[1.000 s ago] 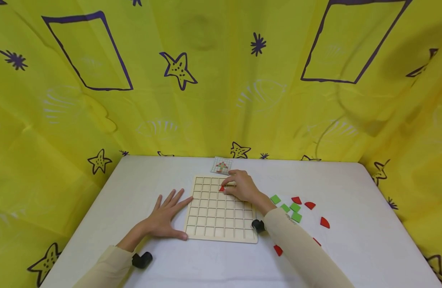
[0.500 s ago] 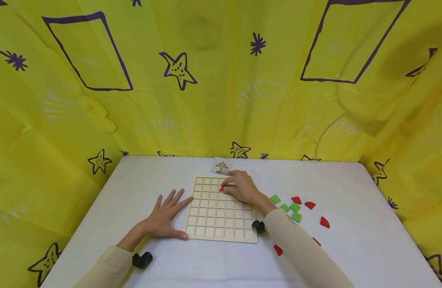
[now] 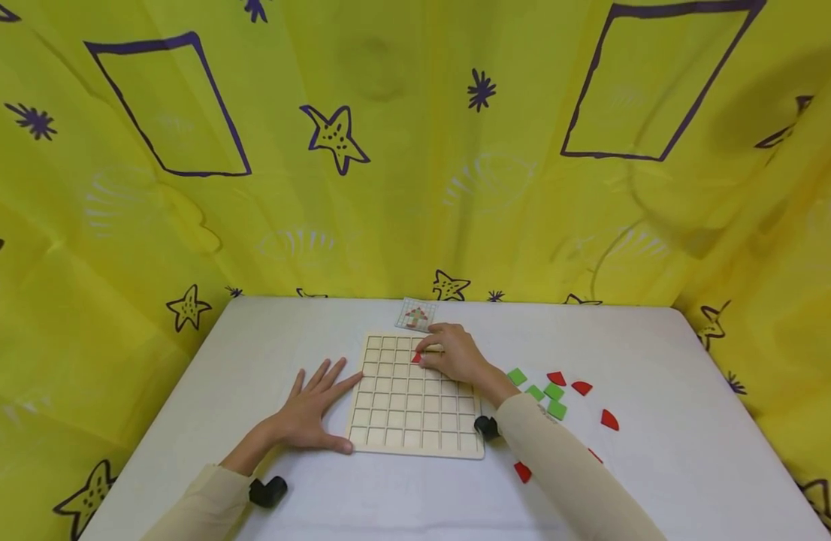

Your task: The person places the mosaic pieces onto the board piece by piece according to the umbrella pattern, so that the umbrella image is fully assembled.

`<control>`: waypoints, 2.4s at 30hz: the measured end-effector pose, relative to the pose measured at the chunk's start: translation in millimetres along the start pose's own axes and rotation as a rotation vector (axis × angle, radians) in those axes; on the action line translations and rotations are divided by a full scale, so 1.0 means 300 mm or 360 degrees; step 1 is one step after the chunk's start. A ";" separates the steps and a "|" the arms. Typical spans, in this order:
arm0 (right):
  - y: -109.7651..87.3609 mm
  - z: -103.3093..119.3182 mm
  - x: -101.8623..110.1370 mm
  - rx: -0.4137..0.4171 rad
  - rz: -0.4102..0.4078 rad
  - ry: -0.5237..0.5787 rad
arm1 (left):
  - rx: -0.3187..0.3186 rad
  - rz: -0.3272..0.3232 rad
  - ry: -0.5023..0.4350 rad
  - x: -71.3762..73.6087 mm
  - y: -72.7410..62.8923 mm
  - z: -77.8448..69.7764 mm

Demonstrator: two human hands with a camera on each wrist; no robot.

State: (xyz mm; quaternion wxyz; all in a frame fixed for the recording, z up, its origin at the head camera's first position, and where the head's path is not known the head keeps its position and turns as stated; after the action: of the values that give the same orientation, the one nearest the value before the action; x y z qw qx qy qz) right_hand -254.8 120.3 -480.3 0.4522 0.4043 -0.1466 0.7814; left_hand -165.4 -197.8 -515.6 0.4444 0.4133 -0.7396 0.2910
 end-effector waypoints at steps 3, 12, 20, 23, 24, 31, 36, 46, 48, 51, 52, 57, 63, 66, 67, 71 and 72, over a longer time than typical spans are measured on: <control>0.002 -0.003 -0.004 0.0003 0.0012 -0.0016 | 0.0004 0.0007 -0.0012 -0.004 -0.001 0.003; 0.005 -0.008 -0.006 -0.0020 0.0031 -0.0023 | -0.0011 0.0003 -0.0053 0.006 -0.005 -0.006; 0.004 -0.004 -0.002 -0.0007 0.0018 -0.0054 | -0.0053 -0.0010 -0.0093 0.025 -0.011 -0.024; 0.004 -0.004 -0.003 -0.0006 0.0016 -0.0053 | -0.0068 -0.0014 -0.0090 0.027 -0.013 -0.026; 0.005 -0.004 -0.003 -0.0003 0.0015 -0.0056 | -0.0068 -0.0015 -0.0096 0.029 -0.013 -0.028; 0.005 0.003 -0.002 -0.0005 0.0025 -0.0049 | -0.0032 -0.0009 -0.0070 0.025 -0.011 -0.027; 0.004 0.004 0.000 -0.0009 0.0020 -0.0053 | 0.0021 0.0049 -0.0017 0.039 -0.009 -0.042; -0.008 0.004 0.028 0.0002 0.0050 -0.0096 | -0.0001 0.0025 -0.0023 0.024 -0.010 -0.030; -0.016 0.008 0.047 -0.0017 0.0049 -0.0127 | -0.0011 0.0009 -0.0034 0.016 -0.008 -0.022; -0.034 0.016 0.084 -0.0051 0.0052 -0.0146 | -0.0029 -0.0008 -0.0037 0.011 -0.007 -0.017; -0.042 0.018 0.098 -0.0055 0.0058 -0.0149 | -0.0034 -0.0011 -0.0039 0.011 -0.007 -0.017; -0.089 0.025 0.164 -0.0051 0.0098 -0.0148 | -0.0048 -0.0020 -0.0046 0.016 -0.008 -0.021; -0.167 0.006 0.221 -0.0037 0.0061 -0.0159 | -0.0109 -0.0063 -0.0069 0.023 -0.013 -0.027; -0.206 -0.011 0.244 -0.0049 0.0044 -0.0172 | -0.0128 -0.0074 -0.0090 0.024 -0.015 -0.028; -0.219 -0.017 0.252 -0.0055 0.0041 -0.0174 | -0.0128 -0.0076 -0.0097 0.025 -0.015 -0.028; -0.265 -0.042 0.289 -0.0076 0.0020 -0.0163 | -0.0090 -0.0046 -0.0048 0.022 -0.012 -0.026; -0.277 -0.050 0.298 -0.0075 0.0007 -0.0165 | -0.0082 -0.0039 -0.0039 0.023 -0.012 -0.027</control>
State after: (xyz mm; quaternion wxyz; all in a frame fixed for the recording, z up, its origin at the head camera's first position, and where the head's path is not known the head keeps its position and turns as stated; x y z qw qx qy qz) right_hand -217.5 227.5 -432.8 0.4516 0.4331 -0.1891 0.7568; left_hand -160.8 -195.6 -505.7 0.4494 0.4143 -0.7470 0.2614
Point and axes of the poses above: each hand's wrist, its own y-axis towards the middle knuckle, its own x-axis out of the back of the hand, z = x × y, the point moved 1 cm from there along y, towards the middle knuckle, and after that the axes turned 1 degree about z, right-handed, at the moved point
